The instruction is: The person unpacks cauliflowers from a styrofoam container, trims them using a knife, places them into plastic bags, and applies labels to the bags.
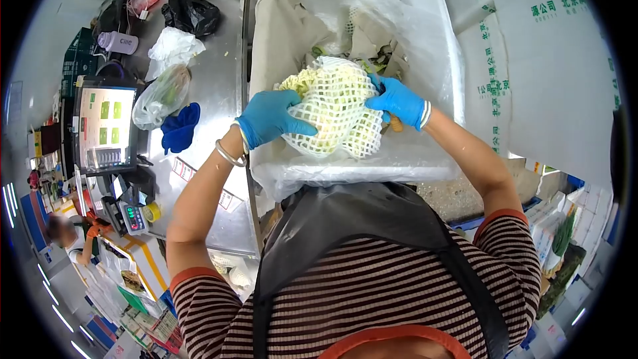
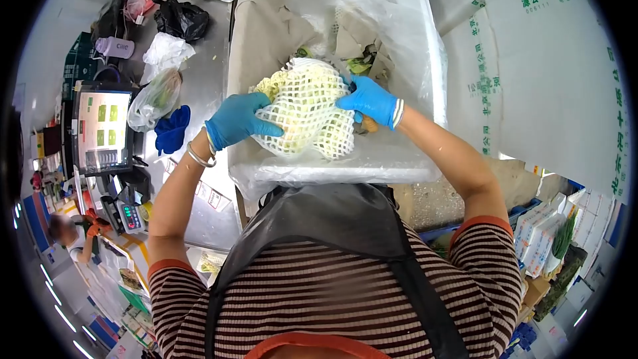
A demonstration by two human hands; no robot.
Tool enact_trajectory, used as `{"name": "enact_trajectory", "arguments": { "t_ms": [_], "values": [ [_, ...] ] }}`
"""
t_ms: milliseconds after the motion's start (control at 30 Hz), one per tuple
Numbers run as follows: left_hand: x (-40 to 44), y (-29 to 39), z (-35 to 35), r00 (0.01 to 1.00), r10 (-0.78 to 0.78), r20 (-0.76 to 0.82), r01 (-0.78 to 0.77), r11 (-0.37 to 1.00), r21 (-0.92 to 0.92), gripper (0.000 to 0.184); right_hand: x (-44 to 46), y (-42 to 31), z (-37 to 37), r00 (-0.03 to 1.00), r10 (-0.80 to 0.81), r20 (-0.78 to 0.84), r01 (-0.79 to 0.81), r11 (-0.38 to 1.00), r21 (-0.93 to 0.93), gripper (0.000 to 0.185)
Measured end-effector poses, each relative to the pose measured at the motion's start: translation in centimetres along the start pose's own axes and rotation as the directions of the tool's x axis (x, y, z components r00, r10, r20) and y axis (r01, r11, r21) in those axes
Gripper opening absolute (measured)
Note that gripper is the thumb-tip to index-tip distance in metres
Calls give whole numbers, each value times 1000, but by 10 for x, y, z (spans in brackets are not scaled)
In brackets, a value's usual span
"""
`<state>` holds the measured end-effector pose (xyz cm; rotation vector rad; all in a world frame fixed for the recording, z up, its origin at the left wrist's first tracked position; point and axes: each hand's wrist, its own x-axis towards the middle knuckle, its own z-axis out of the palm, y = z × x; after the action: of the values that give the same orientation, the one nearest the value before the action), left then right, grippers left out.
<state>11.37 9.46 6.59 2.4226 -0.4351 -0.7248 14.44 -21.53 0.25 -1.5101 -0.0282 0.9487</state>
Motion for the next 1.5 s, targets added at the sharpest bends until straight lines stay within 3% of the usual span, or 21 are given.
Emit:
{"name": "enact_trajectory", "arguments": {
  "t_ms": [67, 167, 267, 300, 333, 367, 433, 500, 633, 733, 833, 933, 1000, 1067, 1100, 1133, 1267, 1333, 1367, 1467, 1500],
  "values": [
    [-3, 6, -3, 999, 22, -46, -25, 997, -73, 62, 0, 2, -4, 997, 73, 21, -72, 995, -69, 39],
    [-14, 16, 16, 975, -29, -218, -29, 965, -259, 39, -10, 3, -2, 998, 70, -9, -69, 996, 57, 34],
    [-11, 34, 45, 871, -19, -492, -25, 996, -82, 32, -1, 17, -2, 974, 188, -129, -154, 960, 233, 32],
    [-9, 28, 62, 793, 193, -578, -218, 976, 26, 28, 0, 18, -2, 972, 189, -141, -148, 955, 258, 33],
    [-14, 43, 66, 870, 171, -462, -138, 985, 105, 33, 4, 22, -6, 973, 183, -142, -137, 949, 283, 30],
    [-24, 58, 67, 869, 205, -450, -145, 976, 164, 31, 8, 31, -10, 973, 184, -141, -133, 942, 310, 27],
    [-31, 65, 75, 884, 146, -444, -90, 985, 145, 29, 7, 33, -9, 969, 211, -131, -153, 923, 354, 23],
    [-29, 51, 93, 899, -27, -437, 32, 999, 5, 29, 12, 37, -3, 970, 220, -103, -166, 912, 376, 22],
    [-9, 33, 107, 893, 99, -440, -70, 994, 82, 27, 17, 30, 1, 956, 268, -117, -210, 907, 364, 16],
    [7, 51, 69, 767, 240, -595, -55, 948, 312, 20, 18, 32, -2, 968, 251, -14, -221, 876, 428, 15],
    [2, 94, 8, 673, 339, -657, -164, 935, 314, 21, 0, 14, 6, 971, 238, 0, -192, 784, 591, 17],
    [-36, 137, -27, 573, 437, -694, -291, 900, 326, 22, -44, -37, 21, 979, 194, 58, -189, 772, 607, 25],
    [-74, 150, -42, 696, 415, -585, -142, 879, 454, 26, -58, -32, 32, 981, 176, 84, -189, 759, 623, 32],
    [-101, 156, -53, 690, 518, -505, -159, 789, 593, 37, -75, -41, 49, 974, 202, 98, -218, 743, 632, 39],
    [-110, 159, -56, 773, 452, -445, -208, 844, 495, 34, -68, -20, 46, 966, 141, 215, -241, 791, 562, 38],
    [-112, 149, -50, 850, 381, -365, -309, 920, 240, 33, -62, -9, 46, 938, 87, 335, -251, 837, 486, 38],
    [-99, 101, 3, 910, 256, -325, -188, 956, 225, 37, -37, 31, 48, 836, 305, 457, -477, 816, 328, 29],
    [-107, 103, 24, 912, 194, -363, -163, 980, 112, 39, -32, 29, 45, 913, 222, 342, -272, 956, 106, 32],
    [-110, 106, 27, 894, 226, -387, -179, 972, 154, 42, -30, 29, 43, 940, 172, 295, -174, 985, -21, 33],
    [-112, 101, 24, 907, 234, -349, -199, 971, 134, 38, -34, -26, 29, 980, 194, -43, -181, 778, -602, 47],
    [-112, 98, 25, 904, 259, -341, -219, 964, 150, 42, -36, -26, 25, 999, -18, -34, -10, 724, -690, 46]
  ]
}}
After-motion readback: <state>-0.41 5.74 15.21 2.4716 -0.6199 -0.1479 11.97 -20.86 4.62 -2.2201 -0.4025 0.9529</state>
